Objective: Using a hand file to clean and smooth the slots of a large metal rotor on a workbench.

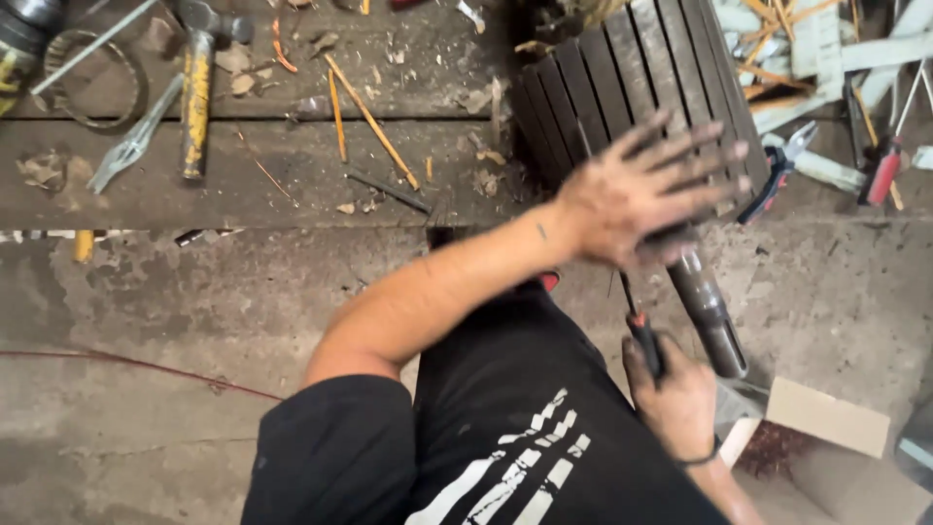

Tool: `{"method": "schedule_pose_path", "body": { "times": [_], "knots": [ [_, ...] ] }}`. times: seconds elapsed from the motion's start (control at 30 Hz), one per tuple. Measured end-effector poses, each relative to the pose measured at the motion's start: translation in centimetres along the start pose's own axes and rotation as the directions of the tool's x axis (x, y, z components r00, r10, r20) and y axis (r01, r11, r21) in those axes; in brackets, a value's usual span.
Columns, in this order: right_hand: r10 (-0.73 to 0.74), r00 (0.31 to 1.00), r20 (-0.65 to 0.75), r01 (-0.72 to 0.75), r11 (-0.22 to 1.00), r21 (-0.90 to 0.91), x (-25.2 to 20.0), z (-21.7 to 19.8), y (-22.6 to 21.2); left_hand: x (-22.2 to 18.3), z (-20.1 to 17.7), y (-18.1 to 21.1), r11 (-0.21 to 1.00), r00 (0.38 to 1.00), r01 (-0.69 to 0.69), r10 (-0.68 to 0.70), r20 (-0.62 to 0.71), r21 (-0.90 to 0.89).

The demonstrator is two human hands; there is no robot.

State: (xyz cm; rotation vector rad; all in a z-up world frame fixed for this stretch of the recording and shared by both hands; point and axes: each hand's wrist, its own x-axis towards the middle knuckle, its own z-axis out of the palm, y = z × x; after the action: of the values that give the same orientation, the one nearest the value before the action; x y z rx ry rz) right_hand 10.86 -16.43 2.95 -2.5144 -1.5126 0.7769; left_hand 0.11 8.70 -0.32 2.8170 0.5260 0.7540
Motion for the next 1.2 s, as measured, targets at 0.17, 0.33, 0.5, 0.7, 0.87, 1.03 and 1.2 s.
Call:
{"method": "schedule_pose_path", "body": {
  "times": [0.17, 0.33, 0.5, 0.7, 0.87, 1.03, 1.2],
  "knots": [
    [-0.159, 0.975, -0.157, 0.161, 0.987, 0.003, 3.2, 1.7, -1.2, 0.3, -1.2, -3.4, 0.999, 0.995, -0.012, 0.008, 0.101, 0.037],
    [-0.238, 0.948, -0.211, 0.236, 0.971, -0.035, -0.7, 1.9, 2.0, -1.0, 2.3, 0.9, 0.999, 0.996, 0.029, -0.032, -0.085, -0.043],
    [-0.011, 0.999, -0.054, 0.008, 0.998, -0.054, -2.5, 2.7, 5.5, -1.6, 2.7, 4.0, 0.995, 0.999, -0.046, 0.044, -0.024, -0.089],
    [-0.2, 0.958, -0.207, 0.205, 0.979, 0.004, 4.2, 2.8, -0.1, -0.5, -2.3, -2.9, 0.999, 0.999, 0.034, -0.034, 0.009, -0.029],
    [-0.052, 0.993, -0.106, 0.051, 0.999, -0.013, -1.9, 2.9, 4.5, -0.7, -0.3, 3.8, 0.995, 0.965, -0.012, 0.039, 0.258, -0.103],
    [-0.104, 0.99, -0.098, 0.106, 0.994, 0.014, 0.8, 3.4, 5.0, -0.8, 1.1, 1.0, 0.988, 0.993, -0.112, 0.114, 0.013, -0.104],
    [-0.119, 0.977, -0.174, 0.124, 0.992, 0.014, 1.8, 2.5, 0.9, -1.0, -0.1, -0.7, 0.999, 0.999, -0.003, 0.002, 0.038, 0.037]
  ]
}}
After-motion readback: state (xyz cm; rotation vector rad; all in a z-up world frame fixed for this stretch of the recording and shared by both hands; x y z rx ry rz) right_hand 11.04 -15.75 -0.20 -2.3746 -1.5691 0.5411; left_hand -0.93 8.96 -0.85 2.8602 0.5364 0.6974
